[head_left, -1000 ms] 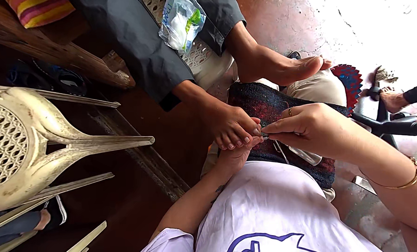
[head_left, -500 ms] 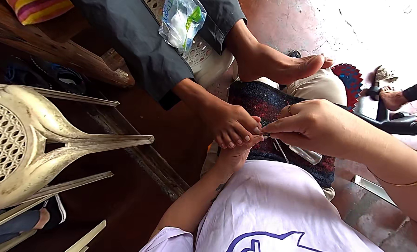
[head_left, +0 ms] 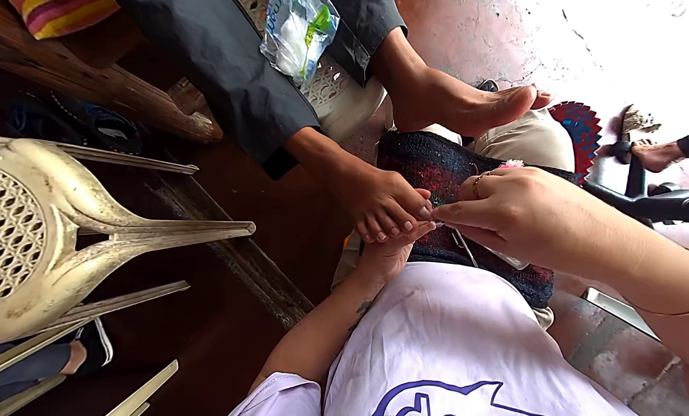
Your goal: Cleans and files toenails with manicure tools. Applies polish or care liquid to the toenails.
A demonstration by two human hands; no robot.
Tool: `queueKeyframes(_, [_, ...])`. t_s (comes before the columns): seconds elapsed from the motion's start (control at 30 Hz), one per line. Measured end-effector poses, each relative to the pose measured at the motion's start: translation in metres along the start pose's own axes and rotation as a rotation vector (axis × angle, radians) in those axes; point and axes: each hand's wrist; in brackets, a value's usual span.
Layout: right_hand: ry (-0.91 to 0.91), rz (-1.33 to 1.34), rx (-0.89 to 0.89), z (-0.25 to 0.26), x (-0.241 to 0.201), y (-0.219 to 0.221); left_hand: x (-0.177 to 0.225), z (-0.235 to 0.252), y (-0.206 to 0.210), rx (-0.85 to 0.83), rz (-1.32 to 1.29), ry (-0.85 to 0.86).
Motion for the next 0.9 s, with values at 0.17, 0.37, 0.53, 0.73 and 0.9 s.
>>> queueKeyframes(0.17, [0.039, 0.020, 0.023, -0.001, 0.000, 0.003, 0.000, 0.000, 0.002, 0.026, 0.014, -0.005])
queueKeyframes(0.37, [0.061, -0.155, 0.022, 0.002, -0.020, 0.008, -0.001, 0.001, 0.000, 0.033, 0.030, -0.005])
queueKeyframes(0.53, [0.068, -0.086, -0.010, -0.003, -0.017, -0.004, -0.001, 0.000, 0.003, 0.024, 0.032, -0.003])
queueKeyframes(0.73, [0.078, 0.006, 0.054, -0.004, -0.005, 0.003, -0.001, 0.001, 0.003, 0.037, 0.011, 0.008])
queueKeyframes(0.9, [0.089, -0.016, 0.030, -0.001, -0.006, 0.005, -0.002, 0.000, 0.003, 0.052, 0.003, 0.007])
Point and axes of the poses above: each hand's wrist, its own z-axis towards the middle knuckle, its own y-axis out of the palm, x = y × z, and after that the axes turned 3 degrees about -y, right-handed
